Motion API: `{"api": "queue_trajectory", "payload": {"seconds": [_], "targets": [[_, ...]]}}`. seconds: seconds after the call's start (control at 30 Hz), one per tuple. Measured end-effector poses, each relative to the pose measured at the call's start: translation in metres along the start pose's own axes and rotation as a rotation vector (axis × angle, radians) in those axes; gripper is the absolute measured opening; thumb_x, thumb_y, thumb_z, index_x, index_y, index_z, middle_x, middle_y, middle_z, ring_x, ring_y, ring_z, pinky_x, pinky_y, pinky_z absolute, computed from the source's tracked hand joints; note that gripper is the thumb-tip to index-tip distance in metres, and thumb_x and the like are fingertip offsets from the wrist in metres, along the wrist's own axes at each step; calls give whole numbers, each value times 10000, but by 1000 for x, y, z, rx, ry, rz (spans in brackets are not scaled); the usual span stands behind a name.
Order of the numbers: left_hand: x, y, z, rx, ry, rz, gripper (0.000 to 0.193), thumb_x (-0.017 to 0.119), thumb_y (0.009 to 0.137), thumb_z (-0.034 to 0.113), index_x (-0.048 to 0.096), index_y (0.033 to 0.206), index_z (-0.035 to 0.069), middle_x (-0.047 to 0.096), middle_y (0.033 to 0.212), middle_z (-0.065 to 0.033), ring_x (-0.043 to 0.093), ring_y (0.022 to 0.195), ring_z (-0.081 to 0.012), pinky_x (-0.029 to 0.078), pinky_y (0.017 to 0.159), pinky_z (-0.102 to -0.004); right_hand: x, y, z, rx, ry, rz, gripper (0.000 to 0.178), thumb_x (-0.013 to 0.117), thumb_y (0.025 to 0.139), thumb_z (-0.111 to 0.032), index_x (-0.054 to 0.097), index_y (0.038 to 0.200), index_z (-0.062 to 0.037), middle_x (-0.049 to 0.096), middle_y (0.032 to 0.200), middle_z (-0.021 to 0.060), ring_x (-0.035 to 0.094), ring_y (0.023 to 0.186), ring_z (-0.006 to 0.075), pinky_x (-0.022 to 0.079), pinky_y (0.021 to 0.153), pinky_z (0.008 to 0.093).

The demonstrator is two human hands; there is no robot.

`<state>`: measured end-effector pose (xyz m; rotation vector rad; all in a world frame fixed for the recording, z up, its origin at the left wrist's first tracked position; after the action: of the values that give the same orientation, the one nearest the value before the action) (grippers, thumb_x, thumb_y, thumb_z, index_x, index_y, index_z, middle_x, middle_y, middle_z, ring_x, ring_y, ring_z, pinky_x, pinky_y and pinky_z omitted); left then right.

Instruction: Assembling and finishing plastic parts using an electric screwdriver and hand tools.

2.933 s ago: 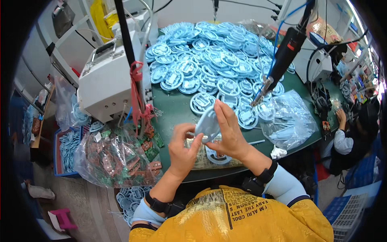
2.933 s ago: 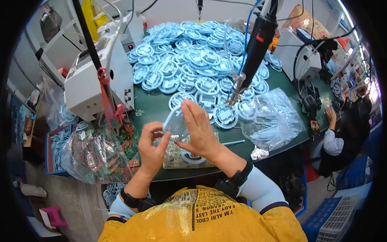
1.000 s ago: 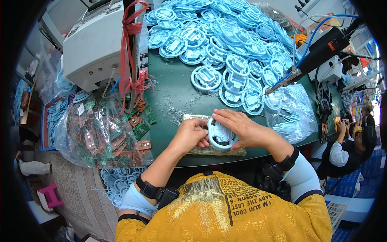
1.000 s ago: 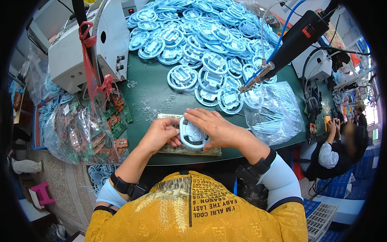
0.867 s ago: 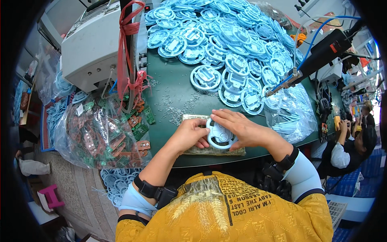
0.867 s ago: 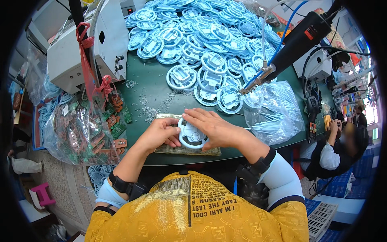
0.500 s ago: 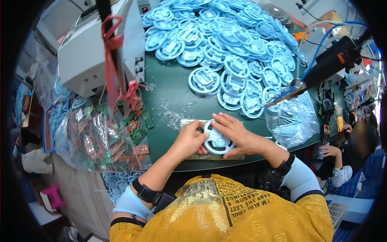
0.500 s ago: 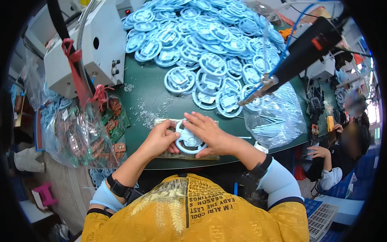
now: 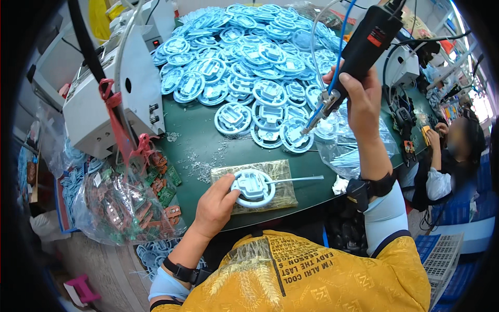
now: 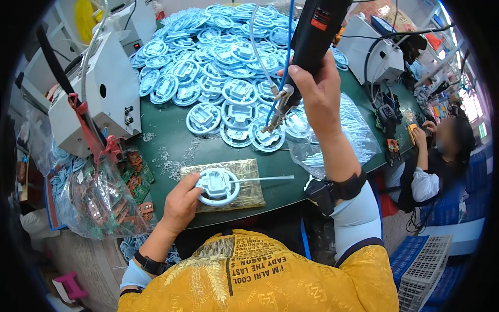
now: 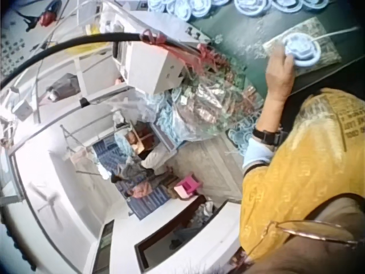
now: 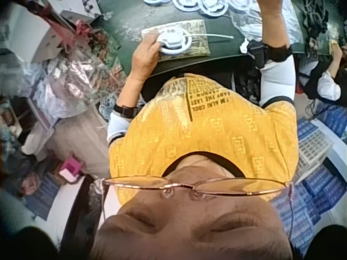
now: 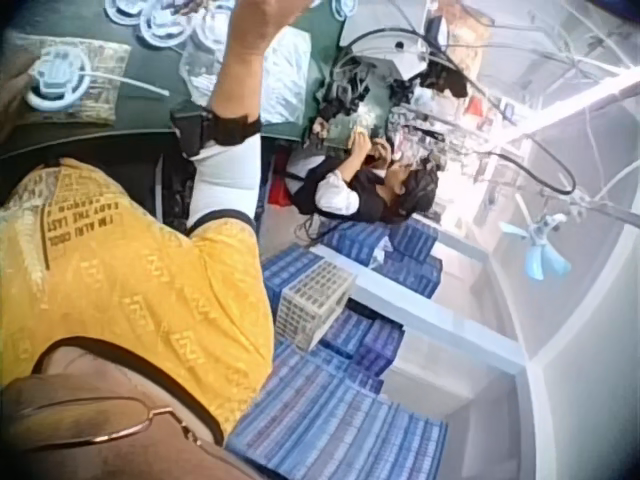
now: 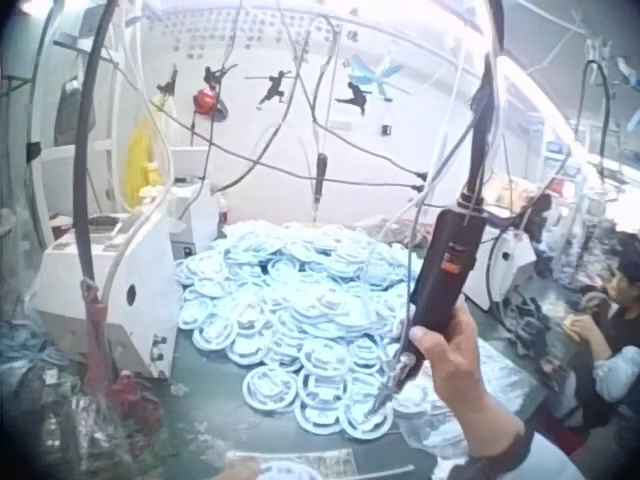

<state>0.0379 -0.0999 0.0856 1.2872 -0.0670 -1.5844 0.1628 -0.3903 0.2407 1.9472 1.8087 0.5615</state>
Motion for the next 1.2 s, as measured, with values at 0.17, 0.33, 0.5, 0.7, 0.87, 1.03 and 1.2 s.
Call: {"api": "queue_trajectory", "payload": {"seconds": [0.17, 0.33, 0.5, 0.7, 0.87, 1.03, 1.2], "targets": [[-3, -14, -8, -154, 11, 8, 249, 688, 749, -43, 614, 983, 1, 616, 1192, -225, 596, 1140, -416, 491, 964, -473, 56, -4, -38, -7, 17, -83, 243, 697, 852, -50, 530, 1022, 0, 620, 825, 74, 674, 698, 177, 550, 657, 301], [1, -4, -16, -201, -19, -21, 315, 725, 791, 38, 637, 1090, -10, 558, 1298, -227, 524, 1239, -405, 432, 1020, -475, 111, -15, -59, -31, 170, -104, 394, 627, 865, -63, 486, 1207, 73, 601, 787, 117, 637, 648, 202, 515, 595, 312], [14, -18, -33, -346, 1, -164, 535, 752, 828, 326, 619, 1244, 17, 433, 1451, -205, 365, 1382, -384, 282, 1089, -562, 128, -18, -44, 2, 201, -128, 397, 639, 865, -56, 486, 1215, 52, 606, 791, 116, 642, 651, 208, 521, 593, 323], [15, -19, -35, -378, 21, -213, 579, 755, 829, 353, 612, 1291, 36, 438, 1442, -248, 369, 1380, -421, 264, 1105, -539, 135, -21, -33, -28, 170, -130, 326, 659, 859, -4, 519, 1151, 25, 616, 832, 108, 652, 666, 210, 538, 610, 338], [16, -20, -38, -394, -7, -207, 580, 765, 818, 362, 622, 1283, 46, 443, 1432, -262, 357, 1392, -420, 255, 1109, -549, 141, -20, -29, -50, 145, -114, 315, 666, 855, 7, 526, 1137, 21, 612, 840, 100, 646, 665, 200, 537, 607, 337], [17, -21, -40, -405, -15, -202, 582, 773, 811, 363, 625, 1276, 45, 445, 1430, -263, 356, 1393, -422, 252, 1110, -546, 142, -19, -22, -45, 102, -126, 307, 663, 849, 9, 527, 1124, 19, 609, 855, 99, 636, 663, 190, 530, 604, 328], [17, -21, -39, -396, -23, -176, 583, 780, 801, 353, 624, 1269, 43, 452, 1426, -252, 357, 1389, -427, 254, 1109, -534, 145, -31, -21, -88, 119, -125, 308, 651, 837, 17, 527, 1119, 19, 612, 876, 102, 628, 666, 177, 525, 605, 318]]}}
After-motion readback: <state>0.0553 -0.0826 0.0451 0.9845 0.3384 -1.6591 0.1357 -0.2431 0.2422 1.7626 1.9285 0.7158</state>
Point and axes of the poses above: each hand's wrist, its own y-axis towards the middle knuckle, its own x-axis out of the palm, z = x × y, the point moved 7 cm from there along y, towards the middle knuckle
